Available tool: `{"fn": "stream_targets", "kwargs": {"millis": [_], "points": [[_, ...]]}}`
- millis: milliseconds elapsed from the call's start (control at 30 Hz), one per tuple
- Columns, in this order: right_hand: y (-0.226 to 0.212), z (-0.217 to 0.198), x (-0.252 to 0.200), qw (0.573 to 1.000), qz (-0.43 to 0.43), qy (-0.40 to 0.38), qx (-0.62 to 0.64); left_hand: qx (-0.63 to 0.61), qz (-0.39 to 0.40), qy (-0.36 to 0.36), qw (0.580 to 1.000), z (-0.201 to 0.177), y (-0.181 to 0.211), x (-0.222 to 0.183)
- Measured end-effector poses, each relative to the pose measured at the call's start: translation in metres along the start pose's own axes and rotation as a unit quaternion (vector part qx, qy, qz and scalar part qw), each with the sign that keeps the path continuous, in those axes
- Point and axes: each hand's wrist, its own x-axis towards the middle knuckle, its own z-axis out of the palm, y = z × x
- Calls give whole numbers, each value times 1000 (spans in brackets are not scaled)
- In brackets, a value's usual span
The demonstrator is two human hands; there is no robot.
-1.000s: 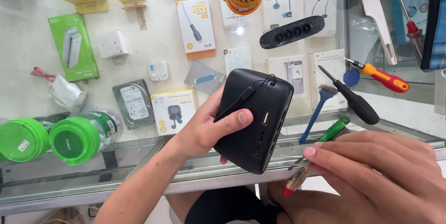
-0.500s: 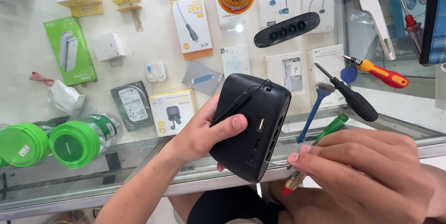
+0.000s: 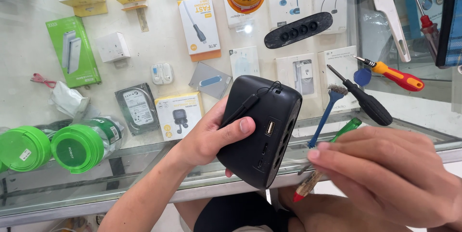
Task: Disassembling a portable electronic device using screwdrivers and pry tools on a repair bench
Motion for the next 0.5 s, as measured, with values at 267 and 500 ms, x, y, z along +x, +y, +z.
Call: {"fn": "stream_targets", "kwargs": {"millis": [267, 500], "points": [[14, -2, -10, 1000, -25, -4, -11, -55, 0, -52, 997, -6, -8, 3], [39, 20, -34, 996, -20, 85, -1, 27, 41, -8, 999, 0, -4, 4]]}}
